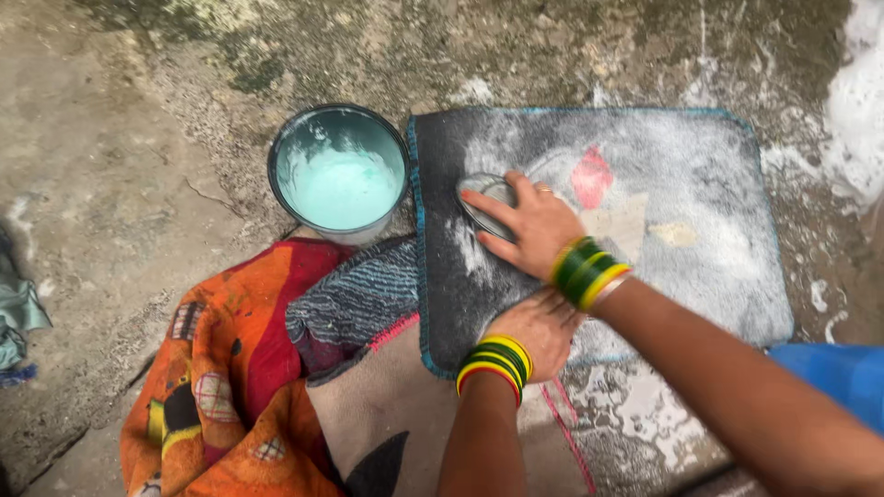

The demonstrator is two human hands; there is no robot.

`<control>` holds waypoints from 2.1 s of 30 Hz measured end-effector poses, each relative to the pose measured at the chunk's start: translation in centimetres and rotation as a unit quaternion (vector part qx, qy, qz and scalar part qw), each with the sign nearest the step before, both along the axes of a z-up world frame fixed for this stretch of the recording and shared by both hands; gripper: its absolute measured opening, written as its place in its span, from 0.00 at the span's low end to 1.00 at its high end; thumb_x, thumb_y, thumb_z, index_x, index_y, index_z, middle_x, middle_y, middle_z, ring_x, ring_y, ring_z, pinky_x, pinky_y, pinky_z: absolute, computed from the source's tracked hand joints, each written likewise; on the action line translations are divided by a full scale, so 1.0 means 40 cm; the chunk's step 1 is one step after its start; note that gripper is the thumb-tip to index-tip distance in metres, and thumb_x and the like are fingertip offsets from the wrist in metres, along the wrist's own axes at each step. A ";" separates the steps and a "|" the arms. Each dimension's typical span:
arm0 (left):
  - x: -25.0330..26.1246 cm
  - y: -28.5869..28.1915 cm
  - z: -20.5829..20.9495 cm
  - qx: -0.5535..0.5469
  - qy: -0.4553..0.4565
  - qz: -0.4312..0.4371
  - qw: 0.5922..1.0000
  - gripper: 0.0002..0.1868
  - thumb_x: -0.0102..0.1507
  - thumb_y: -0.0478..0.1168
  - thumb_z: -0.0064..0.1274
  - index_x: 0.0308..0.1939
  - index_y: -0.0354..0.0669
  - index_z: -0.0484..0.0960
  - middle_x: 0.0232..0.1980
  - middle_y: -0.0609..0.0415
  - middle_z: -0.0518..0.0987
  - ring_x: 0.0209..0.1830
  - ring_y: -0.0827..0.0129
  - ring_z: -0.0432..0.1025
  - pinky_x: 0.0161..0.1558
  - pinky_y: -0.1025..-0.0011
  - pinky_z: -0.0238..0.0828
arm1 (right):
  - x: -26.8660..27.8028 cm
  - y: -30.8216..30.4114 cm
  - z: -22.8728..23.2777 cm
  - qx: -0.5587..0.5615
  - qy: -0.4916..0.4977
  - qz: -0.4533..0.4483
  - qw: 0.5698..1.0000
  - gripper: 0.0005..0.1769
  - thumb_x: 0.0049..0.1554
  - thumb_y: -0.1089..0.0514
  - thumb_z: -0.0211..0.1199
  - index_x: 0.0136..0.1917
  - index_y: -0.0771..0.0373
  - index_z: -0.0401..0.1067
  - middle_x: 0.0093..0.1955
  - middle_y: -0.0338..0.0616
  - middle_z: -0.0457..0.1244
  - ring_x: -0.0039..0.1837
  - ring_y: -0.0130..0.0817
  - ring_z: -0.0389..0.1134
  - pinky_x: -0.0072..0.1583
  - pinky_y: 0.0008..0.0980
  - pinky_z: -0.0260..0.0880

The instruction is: The person scrubs a black rug and a beige rug with a brush and soapy water on the ground, periodically rinsing them with water from a blue pitcher.

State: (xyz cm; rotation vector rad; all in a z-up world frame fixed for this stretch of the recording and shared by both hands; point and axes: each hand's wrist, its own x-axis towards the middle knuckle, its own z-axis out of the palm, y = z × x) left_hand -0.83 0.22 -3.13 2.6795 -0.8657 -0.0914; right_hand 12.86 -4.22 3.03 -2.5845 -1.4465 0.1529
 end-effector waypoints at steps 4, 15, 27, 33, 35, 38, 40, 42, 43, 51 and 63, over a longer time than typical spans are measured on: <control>0.004 0.012 0.005 -0.037 0.146 0.023 0.988 0.24 0.69 0.46 0.38 0.64 0.38 0.75 0.69 0.43 0.74 0.74 0.58 0.64 0.77 0.59 0.50 | -0.040 -0.177 0.034 -0.043 0.002 0.076 0.996 0.36 0.56 0.35 0.58 0.77 0.33 0.59 0.69 0.65 0.56 0.56 0.59 0.66 0.60 0.52 0.69; -0.009 0.007 0.000 -0.143 -0.019 0.064 0.987 0.27 0.61 0.46 0.41 0.60 0.37 0.78 0.61 0.46 0.79 0.65 0.60 0.68 0.66 0.59 0.56 | -0.041 -0.103 0.003 0.026 0.019 0.041 0.999 0.32 0.60 0.38 0.57 0.77 0.38 0.61 0.68 0.66 0.57 0.59 0.58 0.66 0.60 0.51 0.69; 0.003 -0.005 -0.031 -0.083 0.049 0.160 0.982 0.35 0.64 0.58 0.42 0.65 0.35 0.72 0.69 0.41 0.71 0.74 0.53 0.57 0.76 0.53 0.40 | 0.002 0.146 -0.032 0.075 -0.013 -0.094 0.993 0.31 0.62 0.37 0.59 0.77 0.37 0.63 0.68 0.68 0.57 0.59 0.67 0.64 0.60 0.54 0.68; 0.018 -0.050 -0.086 -0.117 0.078 0.140 0.980 0.33 0.67 0.57 0.37 0.67 0.36 0.69 0.69 0.36 0.68 0.70 0.44 0.58 0.63 0.41 0.42 | -0.070 -0.031 0.035 0.086 0.127 0.185 0.971 0.33 0.59 0.36 0.58 0.76 0.38 0.62 0.67 0.62 0.57 0.65 0.64 0.64 0.64 0.56 0.66; 0.012 -0.034 -0.074 -0.083 0.228 0.147 0.959 0.33 0.70 0.58 0.36 0.68 0.36 0.71 0.68 0.35 0.70 0.70 0.47 0.63 0.70 0.47 0.48 | -0.055 -0.021 0.036 -0.024 0.091 0.203 0.975 0.34 0.57 0.35 0.58 0.76 0.31 0.62 0.70 0.61 0.55 0.60 0.59 0.65 0.61 0.54 0.67; 0.015 -0.020 -0.025 -0.063 0.158 0.135 0.976 0.34 0.66 0.58 0.39 0.64 0.35 0.75 0.64 0.39 0.75 0.68 0.53 0.66 0.71 0.55 0.50 | -0.022 0.023 0.009 -0.042 0.038 0.190 0.980 0.34 0.56 0.34 0.58 0.75 0.30 0.60 0.71 0.59 0.55 0.60 0.56 0.65 0.60 0.53 0.68; 0.021 -0.004 0.008 -0.041 0.111 0.118 0.986 0.32 0.65 0.57 0.40 0.62 0.35 0.76 0.62 0.42 0.77 0.68 0.56 0.66 0.72 0.58 0.50 | -0.006 0.053 -0.006 0.006 0.016 0.157 0.987 0.34 0.57 0.34 0.58 0.75 0.32 0.60 0.71 0.59 0.55 0.62 0.57 0.65 0.61 0.53 0.68; 0.025 0.010 0.032 -0.004 0.167 0.094 0.981 0.29 0.70 0.57 0.37 0.61 0.37 0.77 0.63 0.44 0.78 0.70 0.57 0.67 0.76 0.59 0.52 | -0.012 0.060 -0.009 0.058 0.011 0.106 0.993 0.34 0.56 0.35 0.59 0.75 0.34 0.62 0.71 0.59 0.56 0.64 0.60 0.64 0.62 0.53 0.67; 0.020 0.008 0.044 0.012 0.177 0.087 0.980 0.29 0.71 0.57 0.36 0.61 0.37 0.77 0.64 0.44 0.77 0.71 0.56 0.66 0.76 0.58 0.51 | -0.022 0.072 -0.012 0.061 0.038 0.051 0.996 0.34 0.58 0.35 0.59 0.76 0.33 0.61 0.71 0.60 0.56 0.64 0.60 0.64 0.63 0.53 0.67; 0.034 0.014 0.037 0.005 0.130 0.095 0.987 0.32 0.66 0.57 0.39 0.63 0.36 0.74 0.66 0.43 0.75 0.72 0.55 0.63 0.76 0.57 0.48 | -0.095 0.002 0.040 0.041 0.070 0.181 0.980 0.34 0.53 0.35 0.62 0.73 0.31 0.64 0.69 0.60 0.57 0.62 0.60 0.65 0.61 0.55 0.67; 0.007 0.000 0.007 -0.072 0.080 0.115 0.988 0.35 0.62 0.56 0.42 0.66 0.34 0.71 0.69 0.41 0.71 0.75 0.53 0.60 0.76 0.56 0.45 | 0.031 0.165 -0.023 0.080 -0.026 -0.024 0.996 0.31 0.60 0.38 0.59 0.76 0.36 0.62 0.72 0.61 0.57 0.64 0.62 0.62 0.63 0.57 0.63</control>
